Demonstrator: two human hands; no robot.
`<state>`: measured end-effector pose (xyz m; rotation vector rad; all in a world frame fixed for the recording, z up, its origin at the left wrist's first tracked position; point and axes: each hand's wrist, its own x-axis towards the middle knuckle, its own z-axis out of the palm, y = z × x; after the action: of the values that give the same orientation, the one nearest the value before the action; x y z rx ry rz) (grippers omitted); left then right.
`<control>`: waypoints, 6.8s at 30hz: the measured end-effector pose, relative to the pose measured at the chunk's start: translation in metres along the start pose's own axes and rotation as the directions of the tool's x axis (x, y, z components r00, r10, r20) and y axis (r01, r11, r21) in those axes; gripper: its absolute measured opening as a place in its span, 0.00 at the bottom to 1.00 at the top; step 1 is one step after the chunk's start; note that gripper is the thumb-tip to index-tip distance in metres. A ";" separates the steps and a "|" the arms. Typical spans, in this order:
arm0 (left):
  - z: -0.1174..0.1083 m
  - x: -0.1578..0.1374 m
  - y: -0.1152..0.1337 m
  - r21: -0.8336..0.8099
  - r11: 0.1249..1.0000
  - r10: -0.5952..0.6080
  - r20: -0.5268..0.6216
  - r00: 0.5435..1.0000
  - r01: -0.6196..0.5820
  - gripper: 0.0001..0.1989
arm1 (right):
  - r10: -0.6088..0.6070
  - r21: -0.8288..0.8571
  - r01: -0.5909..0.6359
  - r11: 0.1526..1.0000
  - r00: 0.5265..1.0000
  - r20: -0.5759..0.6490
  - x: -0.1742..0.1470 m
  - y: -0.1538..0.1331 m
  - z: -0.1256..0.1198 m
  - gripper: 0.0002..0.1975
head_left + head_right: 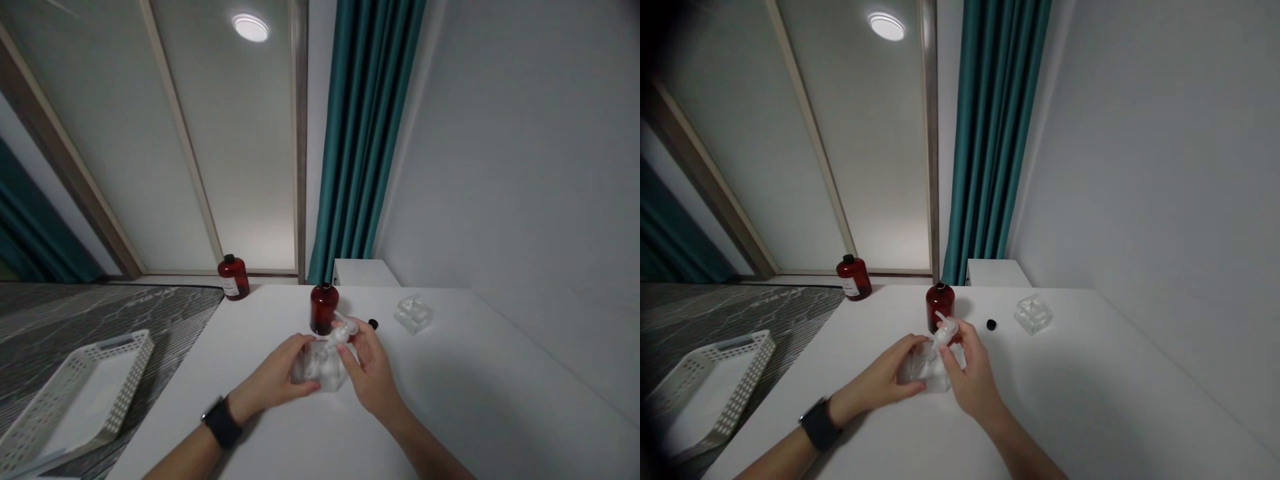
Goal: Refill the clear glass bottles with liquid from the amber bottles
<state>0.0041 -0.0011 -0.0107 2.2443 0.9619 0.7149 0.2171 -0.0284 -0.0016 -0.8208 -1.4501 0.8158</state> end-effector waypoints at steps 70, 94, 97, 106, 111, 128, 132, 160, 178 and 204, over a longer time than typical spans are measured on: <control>-0.002 0.000 0.012 -0.057 0.998 -0.033 0.017 0.999 0.034 0.35 | 0.210 0.039 -0.223 0.974 0.955 0.211 -0.005 0.017 0.005 0.41; 0.000 0.001 0.009 -0.061 0.998 -0.022 0.025 0.999 0.024 0.36 | 0.198 0.110 -0.239 0.965 0.936 0.290 -0.002 0.022 0.001 0.39; -0.001 0.001 0.010 -0.061 0.998 -0.020 0.023 1.000 0.021 0.35 | 0.196 0.095 -0.230 0.968 0.941 0.277 -0.003 0.020 0.000 0.37; 0.001 0.001 0.007 -0.059 0.998 0.000 0.000 1.000 0.000 0.36 | 0.184 0.127 -0.224 0.966 0.945 0.269 -0.003 0.023 -0.001 0.36; 0.000 0.001 0.007 -0.064 0.998 0.010 0.009 1.000 -0.009 0.36 | 0.201 0.142 -0.249 0.958 0.937 0.286 -0.002 0.022 -0.001 0.38; -0.003 -0.001 0.008 -0.177 0.982 -0.080 -0.074 0.994 0.066 0.32 | 0.244 -0.040 -0.244 0.969 0.913 0.327 -0.001 0.020 -0.012 0.40; -0.005 0.000 0.014 -0.248 0.967 -0.084 -0.118 0.989 0.052 0.30 | 0.272 -0.086 -0.258 0.962 0.895 0.355 -0.001 0.019 -0.012 0.46; -0.002 0.000 0.013 0.183 0.981 -0.002 -0.288 0.958 0.057 0.11 | -0.136 -0.639 0.383 0.667 0.906 0.401 -0.001 0.019 -0.007 0.53; -0.009 -0.001 0.015 0.150 0.988 -0.014 -0.225 0.974 0.049 0.09 | -0.019 -0.542 0.278 0.793 0.900 0.435 0.000 0.017 -0.016 0.50; -0.008 0.000 0.018 -0.133 0.988 -0.117 -0.289 0.950 0.081 0.13 | 0.292 -0.157 -0.255 0.954 0.907 0.303 -0.001 0.015 -0.011 0.37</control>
<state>0.0072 -0.0084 0.0069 2.0040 1.1322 1.0563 0.2284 -0.0216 -0.0152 -1.0303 -1.7054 1.1301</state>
